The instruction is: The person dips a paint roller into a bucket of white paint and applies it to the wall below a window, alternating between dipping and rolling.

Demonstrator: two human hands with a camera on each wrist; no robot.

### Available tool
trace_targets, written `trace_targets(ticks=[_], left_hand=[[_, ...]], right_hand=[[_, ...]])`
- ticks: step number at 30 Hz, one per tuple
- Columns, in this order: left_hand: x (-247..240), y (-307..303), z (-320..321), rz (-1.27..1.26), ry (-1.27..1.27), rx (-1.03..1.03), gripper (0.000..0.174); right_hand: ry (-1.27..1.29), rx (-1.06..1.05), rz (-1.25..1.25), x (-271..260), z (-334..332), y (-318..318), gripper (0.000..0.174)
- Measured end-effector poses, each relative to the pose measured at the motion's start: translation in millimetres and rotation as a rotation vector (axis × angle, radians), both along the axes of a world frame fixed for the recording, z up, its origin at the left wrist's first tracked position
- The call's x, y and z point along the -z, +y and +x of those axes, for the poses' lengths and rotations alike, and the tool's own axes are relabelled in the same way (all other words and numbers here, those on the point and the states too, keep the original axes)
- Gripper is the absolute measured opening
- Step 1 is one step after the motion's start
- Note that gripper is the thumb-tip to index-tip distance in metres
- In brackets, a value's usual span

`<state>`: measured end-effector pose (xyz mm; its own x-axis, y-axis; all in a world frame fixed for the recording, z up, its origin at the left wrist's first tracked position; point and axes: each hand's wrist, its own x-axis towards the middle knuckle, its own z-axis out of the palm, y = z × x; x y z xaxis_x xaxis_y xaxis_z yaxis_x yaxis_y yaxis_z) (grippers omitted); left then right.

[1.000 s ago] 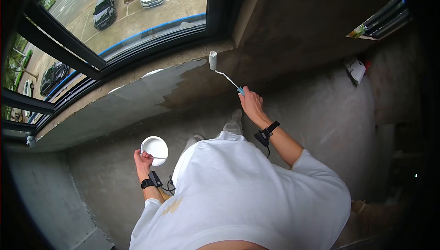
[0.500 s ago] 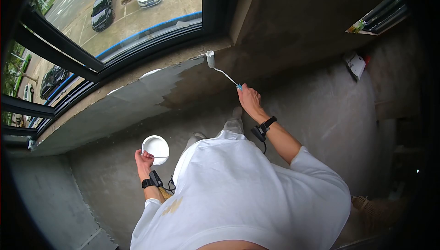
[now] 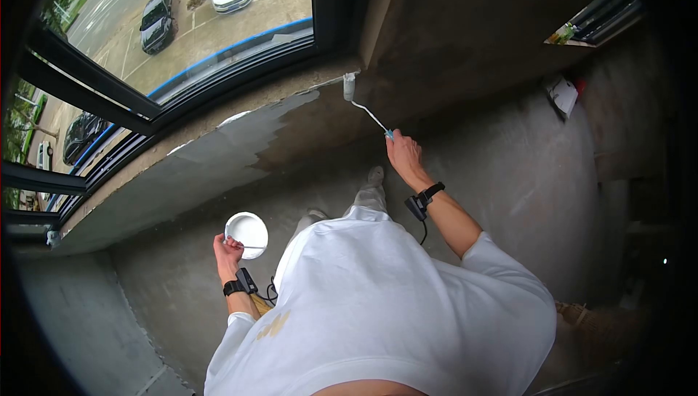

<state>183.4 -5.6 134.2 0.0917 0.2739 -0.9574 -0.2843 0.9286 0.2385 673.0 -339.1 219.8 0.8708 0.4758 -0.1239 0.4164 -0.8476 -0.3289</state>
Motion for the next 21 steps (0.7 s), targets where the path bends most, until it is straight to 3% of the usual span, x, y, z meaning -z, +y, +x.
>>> trace_targets(ticks=[10, 21], left_hand=[[-10, -5, 13, 0.004, -0.01, 0.022, 0.027], [-11, -13, 25, -0.036, 0.028, 0.014, 0.027]], right_hand=[[0.054, -0.181, 0.065, 0, -23, 38, 0.025], [-0.015, -0.191, 0.025, -15, -14, 32, 0.024]])
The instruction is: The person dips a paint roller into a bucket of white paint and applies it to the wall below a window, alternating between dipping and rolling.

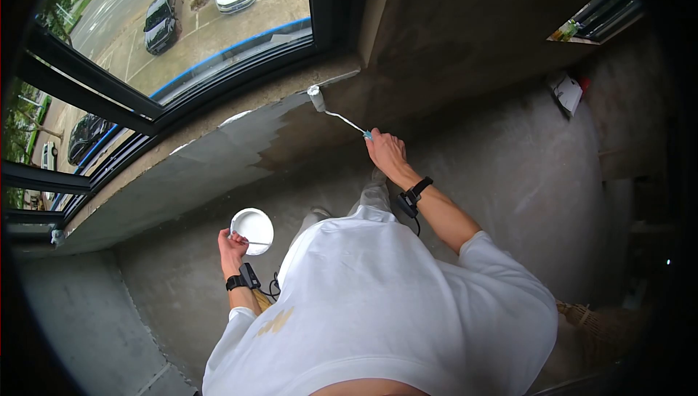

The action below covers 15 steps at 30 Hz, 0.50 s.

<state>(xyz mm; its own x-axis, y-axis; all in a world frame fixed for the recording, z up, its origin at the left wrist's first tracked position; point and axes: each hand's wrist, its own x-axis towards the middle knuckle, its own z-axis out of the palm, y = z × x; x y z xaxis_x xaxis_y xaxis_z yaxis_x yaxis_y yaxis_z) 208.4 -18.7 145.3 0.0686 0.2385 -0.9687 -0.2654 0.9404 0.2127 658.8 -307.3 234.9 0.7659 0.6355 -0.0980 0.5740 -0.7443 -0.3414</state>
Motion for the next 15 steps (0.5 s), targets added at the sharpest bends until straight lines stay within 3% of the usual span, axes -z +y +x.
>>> trace_targets(ticks=[15], left_hand=[[4, -7, 7, 0.001, 0.0, 0.006, 0.026]], right_hand=[[0.017, -0.059, 0.001, -15, -3, 10, 0.025]])
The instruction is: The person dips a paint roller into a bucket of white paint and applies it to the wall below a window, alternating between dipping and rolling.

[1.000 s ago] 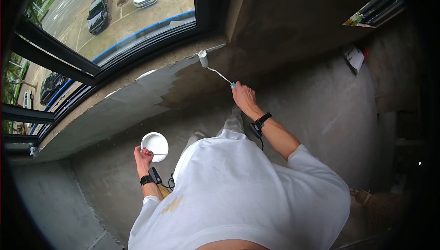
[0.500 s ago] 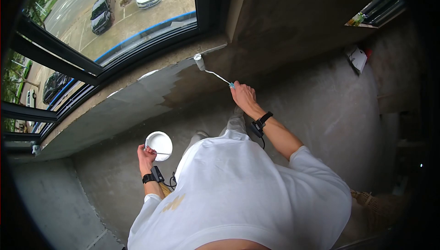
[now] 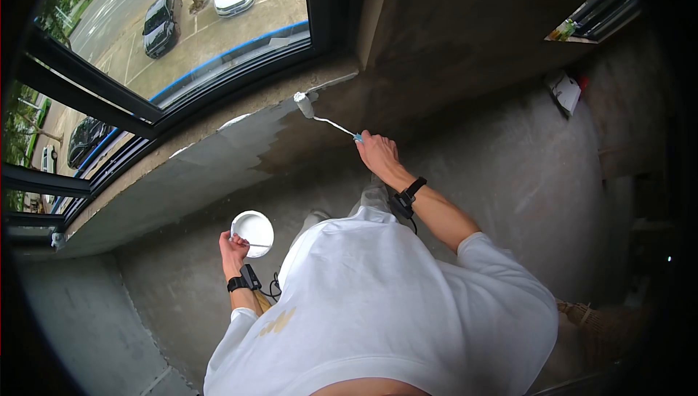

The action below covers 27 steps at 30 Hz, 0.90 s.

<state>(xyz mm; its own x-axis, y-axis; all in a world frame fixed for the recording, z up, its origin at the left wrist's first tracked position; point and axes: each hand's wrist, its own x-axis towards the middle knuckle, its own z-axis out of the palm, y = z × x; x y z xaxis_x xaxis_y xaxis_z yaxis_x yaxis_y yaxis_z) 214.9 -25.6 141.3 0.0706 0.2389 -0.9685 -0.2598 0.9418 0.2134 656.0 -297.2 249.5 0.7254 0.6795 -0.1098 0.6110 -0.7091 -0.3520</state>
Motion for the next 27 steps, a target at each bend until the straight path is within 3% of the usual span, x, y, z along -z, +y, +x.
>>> trace_targets(ticks=[7, 18, 21, 27], left_hand=[[2, -3, -7, -0.033, -0.025, -0.006, 0.026], [8, -6, -10, -0.025, -0.011, -0.008, 0.027], [7, -8, -6, -0.035, 0.001, -0.005, 0.027], [8, -10, -14, -0.039, -0.012, -0.019, 0.026]], right_hand=[[-0.022, -0.051, 0.008, 8, 0, 9, 0.023], [-0.051, 0.079, -0.065, 6, 24, -26, 0.025], [-0.062, -0.033, -0.019, 13, 14, -16, 0.023], [-0.033, -0.021, -0.032, 19, 7, 1, 0.024]])
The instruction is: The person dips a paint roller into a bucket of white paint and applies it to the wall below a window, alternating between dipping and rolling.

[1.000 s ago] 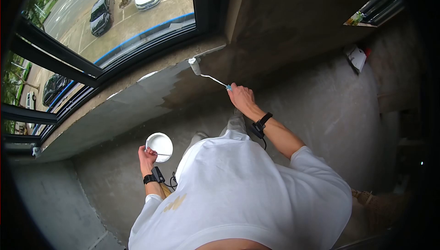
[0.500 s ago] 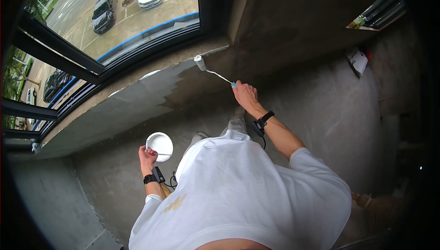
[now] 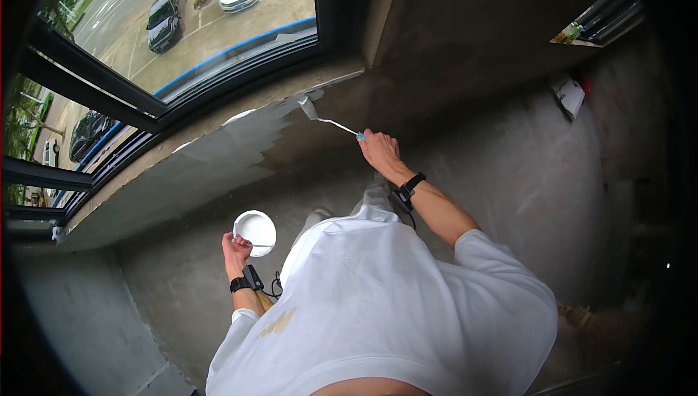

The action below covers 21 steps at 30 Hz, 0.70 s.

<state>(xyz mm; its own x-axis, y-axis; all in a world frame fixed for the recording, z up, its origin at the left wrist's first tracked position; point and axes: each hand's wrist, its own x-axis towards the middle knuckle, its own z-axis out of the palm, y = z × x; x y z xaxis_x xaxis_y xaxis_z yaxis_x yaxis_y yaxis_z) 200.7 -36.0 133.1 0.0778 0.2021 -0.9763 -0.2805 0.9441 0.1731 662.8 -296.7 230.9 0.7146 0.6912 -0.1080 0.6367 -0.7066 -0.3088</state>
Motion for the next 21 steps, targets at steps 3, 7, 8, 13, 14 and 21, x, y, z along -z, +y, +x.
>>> trace_targets(ticks=[3, 7, 8, 13, 14, 21], left_hand=[[0, -3, -6, -0.002, -0.021, -0.024, 0.025], [0, -3, -3, -0.008, -0.015, -0.043, 0.025], [1, -3, -2, -0.009, -0.015, -0.04, 0.025], [5, -4, 0, -0.03, 0.002, -0.03, 0.025], [4, -5, 0, -0.03, 0.002, -0.03, 0.025], [9, -10, -6, -0.027, 0.011, -0.033, 0.025]], right_hand=[[0.008, 0.058, -0.033, -8, 8, -13, 0.024], [0.12, 0.063, -0.043, -24, 15, -19, 0.027], [0.12, 0.066, -0.044, -28, 15, -17, 0.027], [0.473, -0.022, -0.01, -32, 28, 5, 0.036], [0.588, -0.002, -0.005, -35, 36, 6, 0.04], [0.91, 0.003, -0.082, -57, 112, 6, 0.04]])
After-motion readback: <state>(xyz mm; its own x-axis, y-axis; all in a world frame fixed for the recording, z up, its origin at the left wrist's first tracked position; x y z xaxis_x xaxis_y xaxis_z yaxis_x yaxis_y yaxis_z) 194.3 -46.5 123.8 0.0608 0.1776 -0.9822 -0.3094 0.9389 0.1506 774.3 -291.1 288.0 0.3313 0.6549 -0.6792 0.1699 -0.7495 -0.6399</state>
